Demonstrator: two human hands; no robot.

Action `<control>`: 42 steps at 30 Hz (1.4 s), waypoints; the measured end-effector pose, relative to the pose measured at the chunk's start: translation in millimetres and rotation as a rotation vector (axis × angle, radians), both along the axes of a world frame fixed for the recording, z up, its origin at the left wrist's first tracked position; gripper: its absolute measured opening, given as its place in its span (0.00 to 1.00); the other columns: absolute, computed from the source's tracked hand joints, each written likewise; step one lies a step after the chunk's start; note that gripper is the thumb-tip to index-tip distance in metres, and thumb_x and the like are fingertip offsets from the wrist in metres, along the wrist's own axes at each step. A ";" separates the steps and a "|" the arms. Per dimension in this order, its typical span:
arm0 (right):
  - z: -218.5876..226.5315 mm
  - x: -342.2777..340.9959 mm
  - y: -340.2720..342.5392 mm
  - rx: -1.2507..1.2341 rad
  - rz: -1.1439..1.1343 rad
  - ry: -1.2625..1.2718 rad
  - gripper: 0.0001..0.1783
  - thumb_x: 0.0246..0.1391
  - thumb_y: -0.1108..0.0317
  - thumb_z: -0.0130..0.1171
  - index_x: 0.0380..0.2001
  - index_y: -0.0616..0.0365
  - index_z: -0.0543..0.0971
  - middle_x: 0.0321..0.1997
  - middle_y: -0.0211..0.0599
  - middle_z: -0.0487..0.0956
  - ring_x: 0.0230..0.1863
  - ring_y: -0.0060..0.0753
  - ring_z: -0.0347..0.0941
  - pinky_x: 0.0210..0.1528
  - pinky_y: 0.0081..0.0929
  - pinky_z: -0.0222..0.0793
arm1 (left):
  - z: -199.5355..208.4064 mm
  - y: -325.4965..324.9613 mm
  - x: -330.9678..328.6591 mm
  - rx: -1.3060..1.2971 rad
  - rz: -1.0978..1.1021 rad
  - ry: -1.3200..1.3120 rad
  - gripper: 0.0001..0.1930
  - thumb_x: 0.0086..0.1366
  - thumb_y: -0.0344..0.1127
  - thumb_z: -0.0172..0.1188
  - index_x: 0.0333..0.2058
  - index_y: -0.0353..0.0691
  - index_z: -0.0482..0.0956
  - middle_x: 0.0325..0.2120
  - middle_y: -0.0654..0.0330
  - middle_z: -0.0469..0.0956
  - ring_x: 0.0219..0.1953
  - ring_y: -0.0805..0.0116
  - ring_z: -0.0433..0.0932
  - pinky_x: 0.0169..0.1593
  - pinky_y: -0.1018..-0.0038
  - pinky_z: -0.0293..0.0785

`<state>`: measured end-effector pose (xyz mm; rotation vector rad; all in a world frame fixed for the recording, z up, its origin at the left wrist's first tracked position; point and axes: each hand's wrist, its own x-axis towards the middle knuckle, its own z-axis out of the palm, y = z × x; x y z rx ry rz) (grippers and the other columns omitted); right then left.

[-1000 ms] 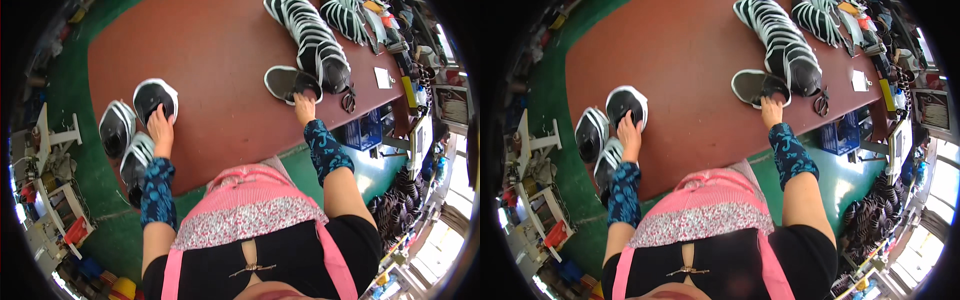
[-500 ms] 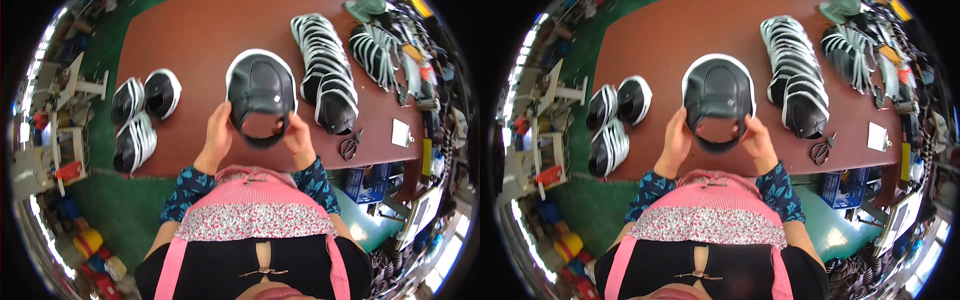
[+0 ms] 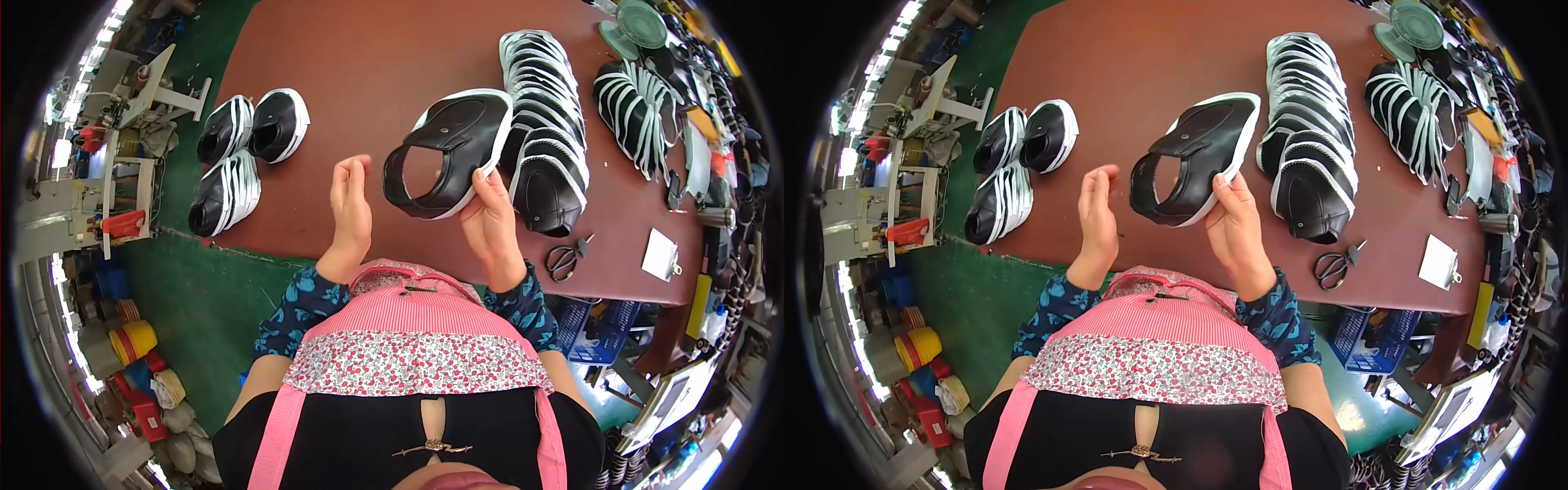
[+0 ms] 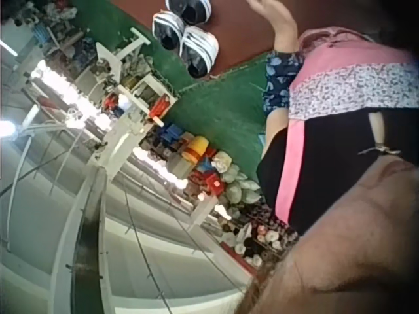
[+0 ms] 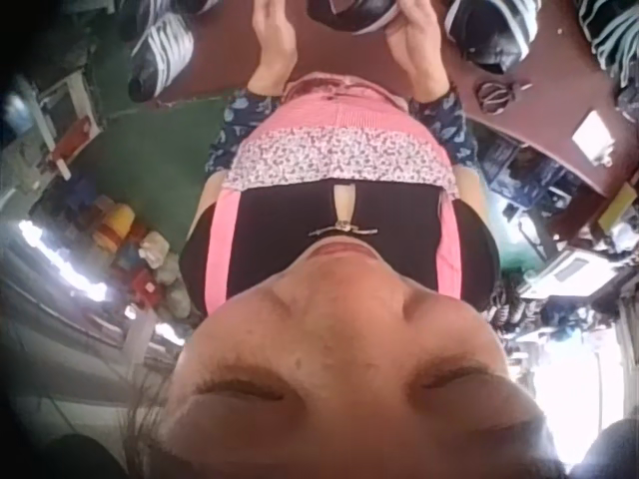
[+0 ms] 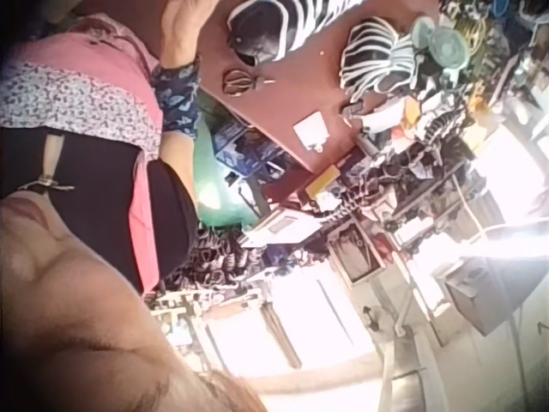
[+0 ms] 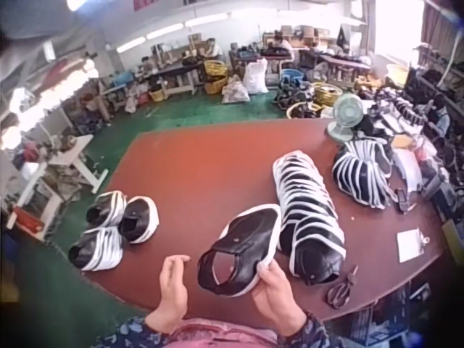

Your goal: Sorting, grouping, and bundling shoe uppers and soles on a factory workbench.

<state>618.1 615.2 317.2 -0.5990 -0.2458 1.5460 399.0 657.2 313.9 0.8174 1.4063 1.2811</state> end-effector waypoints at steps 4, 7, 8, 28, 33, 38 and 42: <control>-1.0 -16.8 -0.5 -0.002 -0.006 -0.008 0.22 0.80 0.69 0.53 0.71 0.62 0.72 0.69 0.37 0.80 0.70 0.33 0.76 0.76 0.36 0.68 | 28.3 -12.1 7.6 0.521 -0.454 0.533 0.12 0.76 0.40 0.67 0.40 0.37 0.85 0.39 0.55 0.84 0.41 0.57 0.83 0.47 0.63 0.77; -26.3 -28.1 3.3 -0.041 0.043 -0.292 0.16 0.78 0.72 0.55 0.63 0.63 0.80 0.57 0.30 0.84 0.57 0.24 0.79 0.63 0.28 0.72 | 11.4 -18.6 2.8 0.597 -0.623 0.789 0.16 0.63 0.40 0.79 0.37 0.37 0.81 0.31 0.50 0.80 0.35 0.45 0.80 0.40 0.59 0.78; -22.2 -31.0 7.5 -0.103 0.055 -0.436 0.16 0.78 0.68 0.56 0.62 0.61 0.81 0.53 0.27 0.85 0.54 0.21 0.79 0.58 0.23 0.71 | -1.6 -24.0 -2.0 0.556 -0.619 0.819 0.17 0.64 0.41 0.79 0.37 0.36 0.81 0.30 0.50 0.79 0.35 0.44 0.80 0.39 0.59 0.78; -64.9 -52.9 -20.2 -0.174 0.280 -1.492 0.09 0.72 0.71 0.63 0.50 0.60 0.86 0.43 0.43 0.86 0.40 0.33 0.82 0.44 0.31 0.78 | -203.3 284.7 -388.9 0.401 -0.227 1.382 0.29 0.72 0.38 0.70 0.68 0.42 0.71 0.57 0.41 0.81 0.58 0.36 0.80 0.59 0.48 0.77; -76.7 15.9 -69.6 -0.322 0.191 -1.555 0.09 0.70 0.71 0.64 0.48 0.61 0.86 0.43 0.45 0.85 0.38 0.40 0.83 0.43 0.34 0.79 | -189.3 287.2 -296.5 0.412 -0.007 1.615 0.39 0.62 0.37 0.77 0.68 0.34 0.69 0.60 0.41 0.76 0.62 0.36 0.74 0.65 0.44 0.69; -109.4 131.5 -107.3 -0.260 -0.107 -1.794 0.10 0.67 0.73 0.66 0.49 0.59 0.86 0.46 0.44 0.83 0.45 0.41 0.82 0.45 0.35 0.78 | -189.5 189.8 -118.1 0.519 -0.210 1.289 0.33 0.66 0.36 0.73 0.66 0.35 0.71 0.62 0.45 0.75 0.65 0.39 0.71 0.70 0.46 0.64; -177.3 245.7 -125.3 -0.592 -0.528 -1.580 0.16 0.69 0.70 0.66 0.57 0.59 0.83 0.54 0.40 0.82 0.54 0.36 0.81 0.57 0.32 0.77 | -161.6 66.1 62.8 0.590 -0.671 0.862 0.11 0.66 0.29 0.67 0.47 0.40 0.82 0.48 0.52 0.82 0.55 0.47 0.79 0.62 0.54 0.75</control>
